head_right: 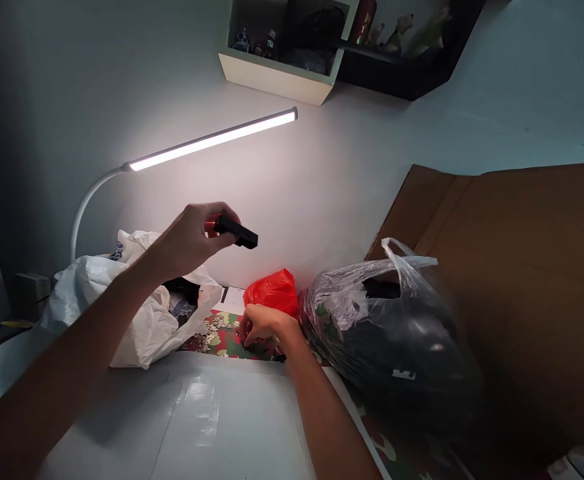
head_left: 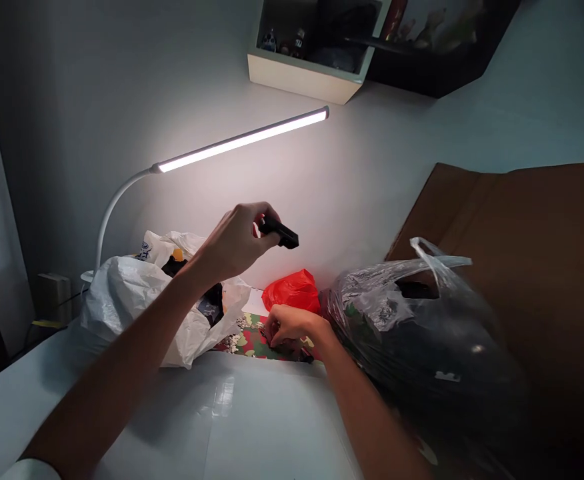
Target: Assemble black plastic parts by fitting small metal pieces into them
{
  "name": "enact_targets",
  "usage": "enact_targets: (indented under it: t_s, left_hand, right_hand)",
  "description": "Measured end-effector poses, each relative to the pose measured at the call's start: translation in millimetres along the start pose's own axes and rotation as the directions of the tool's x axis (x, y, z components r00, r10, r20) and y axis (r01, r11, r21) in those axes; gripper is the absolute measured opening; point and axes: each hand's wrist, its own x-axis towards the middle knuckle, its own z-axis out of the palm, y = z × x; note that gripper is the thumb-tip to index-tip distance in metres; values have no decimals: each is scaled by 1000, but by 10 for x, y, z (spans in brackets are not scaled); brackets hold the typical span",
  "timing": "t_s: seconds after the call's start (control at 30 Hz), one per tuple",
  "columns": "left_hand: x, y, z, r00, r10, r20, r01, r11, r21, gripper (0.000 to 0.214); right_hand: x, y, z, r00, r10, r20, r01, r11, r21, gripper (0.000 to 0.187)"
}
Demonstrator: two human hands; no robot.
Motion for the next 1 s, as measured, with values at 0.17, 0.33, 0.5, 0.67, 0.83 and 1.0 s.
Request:
enact_targets:
  t_s: [0.17,0.33,0.5,0.67,0.83,1.0]
  left_hand:
    - [20,-5,-20,993,68,-96,-75,995,-68,14]
    - [49,-2,3,995,36,-95,-66,940,-335,17]
    - [30,62,32,1000,18,23,0,799,-601,9]
    - [13,57,49,982,73,171,48,790,-611,10]
    - [-27,59,71,987,67,146,-4,920,-392,16]
    - [-129,185,100,980,67,185,-29,979,-202,25]
  right_hand:
    - [-108,-86,-76,985,-107,-133,113,993,39,7]
    - [-434,-260,-300,893,-252,-373,297,953,68,10]
    - [-788,-378,-475,592,-347,-727,558,827,60,29]
    - [-1067,-523,-528,218,-323,-921,700,709,-83,29]
    - [-1270,-745,-462,-48,-285,-957,633,733,-250,12]
    - [-1367,-932,-353,-186,-305,-934,605,714,-353,11]
